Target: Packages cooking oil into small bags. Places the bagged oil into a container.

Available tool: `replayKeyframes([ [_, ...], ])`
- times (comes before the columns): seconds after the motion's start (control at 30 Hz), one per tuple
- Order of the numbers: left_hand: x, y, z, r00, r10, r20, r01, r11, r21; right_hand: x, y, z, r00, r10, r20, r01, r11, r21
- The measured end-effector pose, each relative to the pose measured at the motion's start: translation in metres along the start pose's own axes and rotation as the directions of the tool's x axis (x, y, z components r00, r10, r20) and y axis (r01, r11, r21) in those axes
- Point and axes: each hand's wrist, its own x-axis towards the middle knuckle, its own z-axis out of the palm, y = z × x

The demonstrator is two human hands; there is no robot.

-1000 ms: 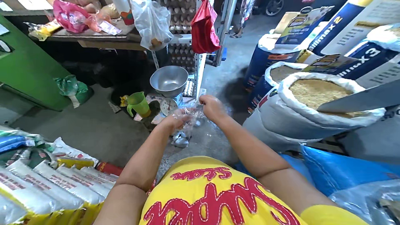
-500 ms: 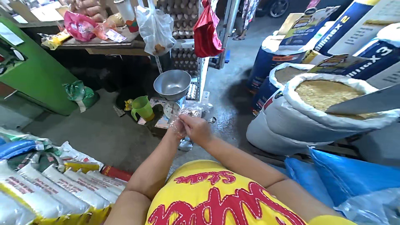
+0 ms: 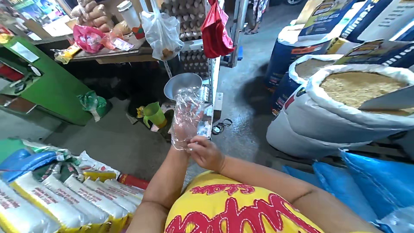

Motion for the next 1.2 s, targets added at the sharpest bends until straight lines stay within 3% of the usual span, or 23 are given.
replayKeyframes([
  [0.07,0.003,0.004,-0.002,0.999,0.040,-0.011,-0.040,0.999,-0.010,-0.001,0.002,-0.001,0.993,0.067,0.097,-0.076,0.993,0.089],
  [0.17,0.004,0.003,-0.002,0.997,0.042,-0.057,-0.043,0.999,-0.010,0.006,-0.014,-0.005,0.914,-0.137,0.382,0.017,0.954,0.300],
  [0.23,0.005,0.003,0.001,0.998,0.012,-0.065,-0.017,0.997,-0.075,0.014,-0.020,-0.008,0.836,-0.262,0.482,0.059,0.916,0.396],
  [0.3,0.004,0.006,0.002,0.999,0.001,-0.042,-0.003,0.999,-0.034,0.015,-0.017,-0.009,0.799,-0.284,0.530,0.039,0.904,0.425],
  [0.37,0.003,0.011,0.000,1.000,-0.029,-0.010,0.029,0.999,0.021,0.011,-0.010,-0.012,0.858,-0.235,0.457,0.050,0.923,0.382],
  [0.47,-0.005,0.017,-0.011,0.991,-0.092,0.098,0.093,0.996,-0.002,0.020,0.006,-0.023,0.989,-0.041,0.144,0.013,0.982,0.188],
  [0.53,-0.016,0.021,-0.011,0.981,-0.169,0.094,0.172,0.985,-0.027,0.040,0.019,-0.041,0.995,0.099,-0.032,-0.097,0.993,0.061],
  [0.6,-0.022,0.024,-0.006,0.963,-0.267,0.045,0.267,0.964,0.005,0.062,0.031,-0.062,0.954,0.293,-0.071,-0.297,0.953,-0.061],
  [0.7,-0.023,0.023,-0.003,0.934,-0.353,0.064,0.338,0.926,0.168,0.086,0.051,-0.085,0.798,0.585,0.146,-0.570,0.810,-0.137],
  [0.77,-0.026,0.020,0.000,0.920,-0.384,0.080,0.357,0.904,0.235,0.093,0.061,-0.091,0.660,0.662,0.355,-0.683,0.726,-0.084],
  [0.83,-0.028,0.019,0.003,0.914,-0.385,0.127,0.336,0.895,0.294,0.095,0.065,-0.088,0.589,0.680,0.437,-0.757,0.653,0.005],
  [0.97,-0.025,0.012,0.004,0.935,-0.338,0.105,0.298,0.912,0.283,0.097,0.055,-0.077,0.510,0.792,0.336,-0.829,0.556,-0.054],
  [1.2,-0.037,0.017,-0.026,0.913,-0.358,0.197,0.366,0.930,-0.007,0.081,0.086,-0.089,0.625,0.769,-0.131,-0.768,0.577,-0.278],
])
